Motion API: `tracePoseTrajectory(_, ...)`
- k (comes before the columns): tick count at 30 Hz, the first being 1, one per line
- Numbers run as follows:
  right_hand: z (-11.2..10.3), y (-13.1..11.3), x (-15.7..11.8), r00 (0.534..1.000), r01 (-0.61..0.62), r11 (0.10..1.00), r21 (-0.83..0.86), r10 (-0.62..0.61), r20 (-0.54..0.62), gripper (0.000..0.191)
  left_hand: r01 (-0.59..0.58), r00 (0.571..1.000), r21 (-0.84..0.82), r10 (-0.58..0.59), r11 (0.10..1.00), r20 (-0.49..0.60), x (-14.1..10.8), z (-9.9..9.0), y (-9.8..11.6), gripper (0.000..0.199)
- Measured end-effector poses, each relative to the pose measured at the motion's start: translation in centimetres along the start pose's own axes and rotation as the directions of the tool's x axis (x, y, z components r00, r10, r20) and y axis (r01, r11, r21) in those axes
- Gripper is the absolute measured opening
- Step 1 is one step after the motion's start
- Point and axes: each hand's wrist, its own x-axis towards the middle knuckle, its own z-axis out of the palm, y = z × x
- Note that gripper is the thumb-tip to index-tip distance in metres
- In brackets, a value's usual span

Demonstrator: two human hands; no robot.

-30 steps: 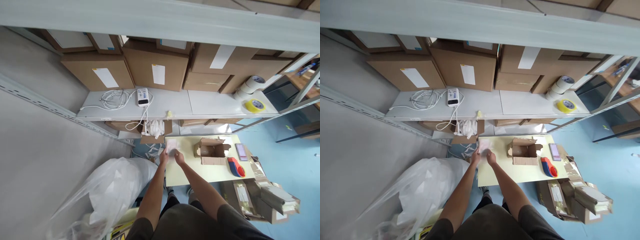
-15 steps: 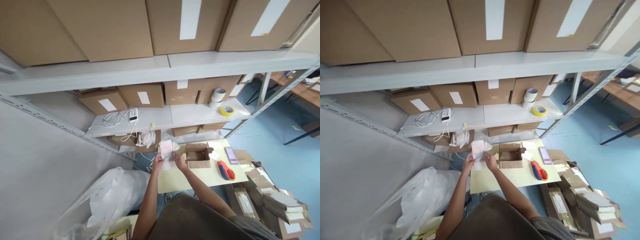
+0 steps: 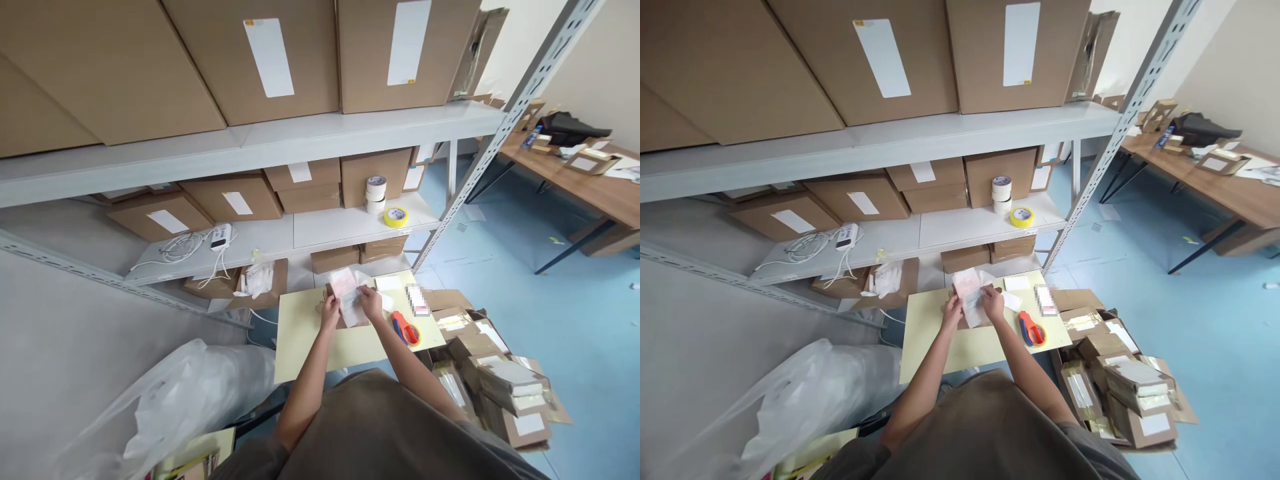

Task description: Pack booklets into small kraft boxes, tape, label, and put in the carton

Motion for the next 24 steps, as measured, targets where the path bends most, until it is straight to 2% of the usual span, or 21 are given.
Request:
tracePoseTrajectory(3,-2.1,0.5,1.8,0.997,-0.002,0.993,-0.115,0.012,0.082,0.035,0.178,0.983,-0.076,-0.181,0.981,-0.038,-1.0,2.0,-0.9,0.039)
tracePoseTrajectory(6,-2.2,0.1,3.7,0.976,0.073,0.962,-0.262,-0.015,0.216,0.040,0.288,0.951,-0.118,-0.298,0.950,-0.079,-1.8,2.8,-1.7,0.035)
tracePoseTrajectory(9,-1.0,-0.9,5.4,0.941,0.168,0.916,-0.364,-0.040,0.335,0.041,0.308,0.941,-0.186,-0.328,0.933,-0.085,-2.1,2.9,-2.4,0.034)
tracePoseTrajectory(11,0.1,-1.3,6.2,0.916,0.222,0.896,-0.386,-0.056,0.397,0.042,0.292,0.949,-0.142,-0.304,0.946,-0.076,-2.1,2.5,-2.7,0.033)
tracePoseTrajectory(15,1.4,-0.6,6.5,0.901,0.299,0.891,-0.342,-0.145,0.409,0.056,0.325,0.944,0.093,-0.317,0.941,-0.091,-2.1,-0.4,-3.0,0.032)
tracePoseTrajectory(19,1.1,1.7,5.4,0.904,0.315,0.924,-0.215,-0.223,0.366,0.060,0.313,0.949,0.184,-0.301,0.932,-0.092,-2.3,-4.3,-3.2,0.025)
tracePoseTrajectory(22,0.2,2.9,4.2,0.933,0.266,0.952,-0.150,-0.214,0.290,0.058,0.180,0.974,0.343,-0.120,0.922,-0.190,-1.7,-6.5,-3.4,0.023)
tracePoseTrajectory(24,-0.6,3.4,3.3,0.953,0.227,0.965,-0.129,-0.193,0.235,0.057,0.138,0.959,0.496,0.011,0.857,-0.285,-0.9,-7.5,-3.4,0.035)
